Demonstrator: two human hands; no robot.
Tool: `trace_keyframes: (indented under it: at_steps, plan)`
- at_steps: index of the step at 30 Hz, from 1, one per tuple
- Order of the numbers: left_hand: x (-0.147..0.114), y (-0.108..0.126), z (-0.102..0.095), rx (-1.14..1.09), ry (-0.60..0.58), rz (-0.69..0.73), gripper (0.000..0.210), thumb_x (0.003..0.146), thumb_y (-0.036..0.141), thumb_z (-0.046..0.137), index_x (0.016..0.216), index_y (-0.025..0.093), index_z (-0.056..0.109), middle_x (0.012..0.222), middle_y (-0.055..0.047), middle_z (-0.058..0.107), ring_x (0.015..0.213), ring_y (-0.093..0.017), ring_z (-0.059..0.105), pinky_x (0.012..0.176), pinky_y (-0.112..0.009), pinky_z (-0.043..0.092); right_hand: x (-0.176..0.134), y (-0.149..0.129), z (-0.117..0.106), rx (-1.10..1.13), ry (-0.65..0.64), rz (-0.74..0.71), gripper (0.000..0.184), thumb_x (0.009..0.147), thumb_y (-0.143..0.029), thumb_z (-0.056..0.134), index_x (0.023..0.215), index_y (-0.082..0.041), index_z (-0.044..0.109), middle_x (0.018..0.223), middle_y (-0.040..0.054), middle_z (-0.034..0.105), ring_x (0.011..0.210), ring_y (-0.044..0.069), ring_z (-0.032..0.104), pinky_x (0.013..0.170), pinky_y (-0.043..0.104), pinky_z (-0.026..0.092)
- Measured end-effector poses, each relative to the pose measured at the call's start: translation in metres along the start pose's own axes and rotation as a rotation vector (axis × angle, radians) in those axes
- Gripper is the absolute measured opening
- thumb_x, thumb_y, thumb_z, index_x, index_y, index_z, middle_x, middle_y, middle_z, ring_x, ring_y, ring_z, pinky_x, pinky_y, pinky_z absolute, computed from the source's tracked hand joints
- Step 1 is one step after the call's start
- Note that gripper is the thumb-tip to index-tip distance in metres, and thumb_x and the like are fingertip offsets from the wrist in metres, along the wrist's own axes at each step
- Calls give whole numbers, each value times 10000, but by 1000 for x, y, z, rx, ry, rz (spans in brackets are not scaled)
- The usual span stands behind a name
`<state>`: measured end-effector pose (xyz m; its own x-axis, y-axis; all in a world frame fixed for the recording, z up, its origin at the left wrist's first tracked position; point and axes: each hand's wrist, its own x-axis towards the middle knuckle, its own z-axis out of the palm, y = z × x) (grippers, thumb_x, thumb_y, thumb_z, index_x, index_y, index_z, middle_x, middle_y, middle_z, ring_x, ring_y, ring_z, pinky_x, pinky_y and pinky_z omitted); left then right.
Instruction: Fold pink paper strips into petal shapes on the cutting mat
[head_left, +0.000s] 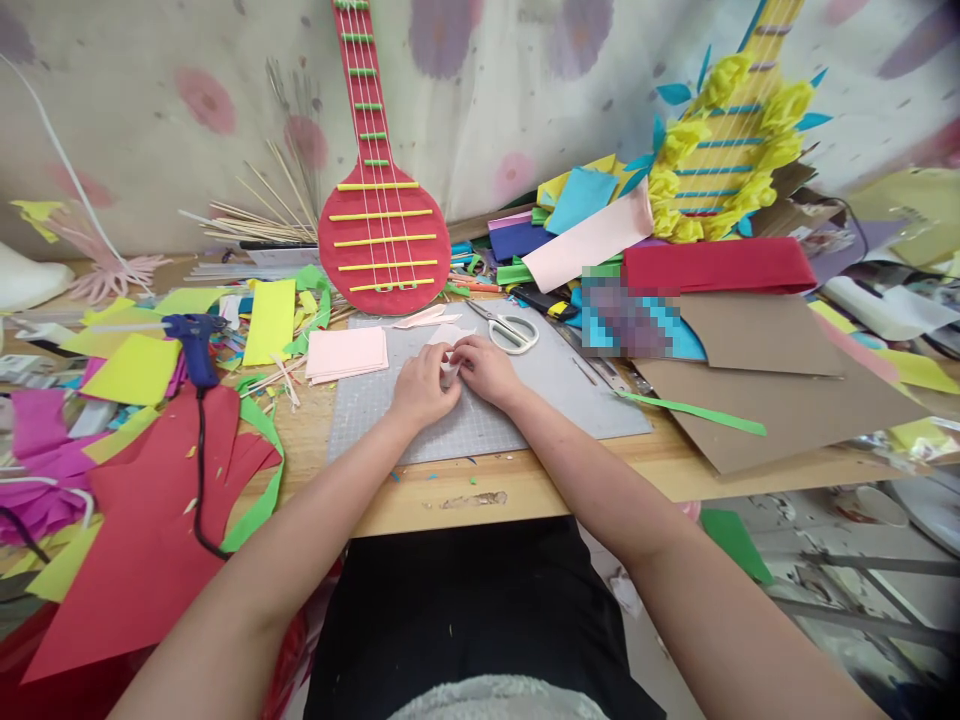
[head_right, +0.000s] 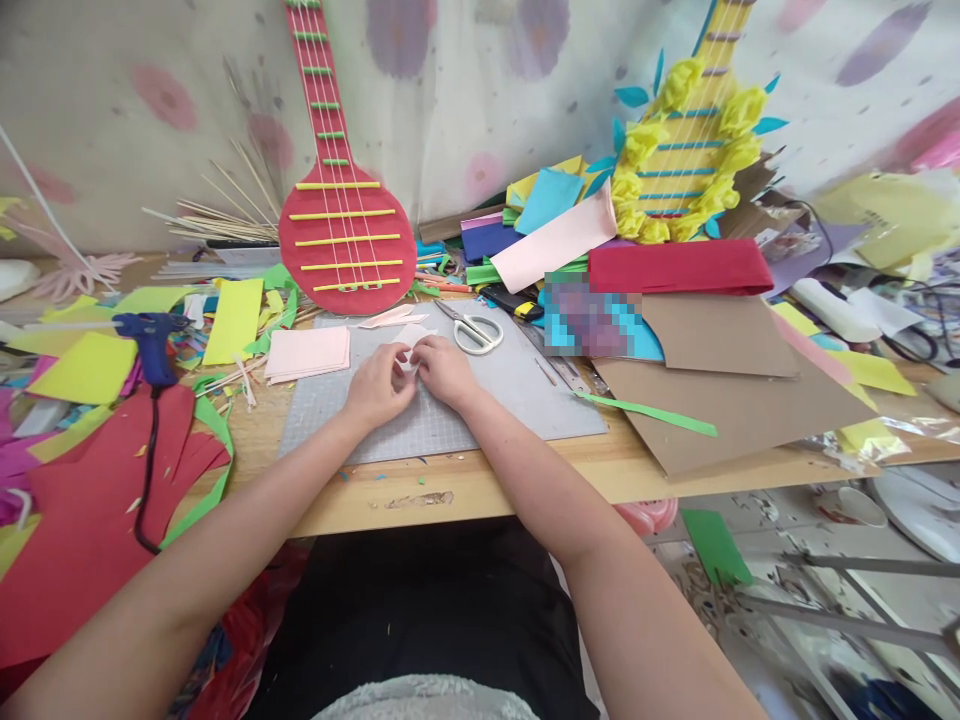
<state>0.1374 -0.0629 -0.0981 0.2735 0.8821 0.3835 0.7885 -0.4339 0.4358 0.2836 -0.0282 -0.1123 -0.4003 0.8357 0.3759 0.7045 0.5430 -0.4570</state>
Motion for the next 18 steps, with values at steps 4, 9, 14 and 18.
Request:
trace_keyframes:
  at_steps: [4,9,14,18]
  plan:
    - [1,-18,-9,-19,34,-103,186,718,115,502,857,181,606,905,-49,573,808,-167,571,811,-323,438,-2,4,-4,-19,26,-21,237,725,-67,480,787,-195,669,1007,53,636,963,227,477,897,392,399]
    - [0,-32,-11,33,34,-48,126,718,216,587,818,202,662,900,-54,553,925,-207,547,856,-352,423,-5,0,-10,-20,-14,-164,253,708,-113,555,917,-196,671,1062,55,608,977,226,445,911,381,374]
    - [-1,-27,-9,103,0,-24,91,699,184,585,750,206,657,881,-55,563,921,-216,549,829,-363,420,-6,-1,-10,28,-102,-133,170,718,-146,594,866,-192,665,930,53,609,931,207,465,886,354,381]
    - [0,-27,-9,114,-9,-50,86,691,177,576,717,210,651,850,-51,573,907,-219,555,817,-366,421,-5,0,-11,65,-116,-108,111,732,-202,637,839,-184,661,907,46,614,916,187,487,867,327,378]
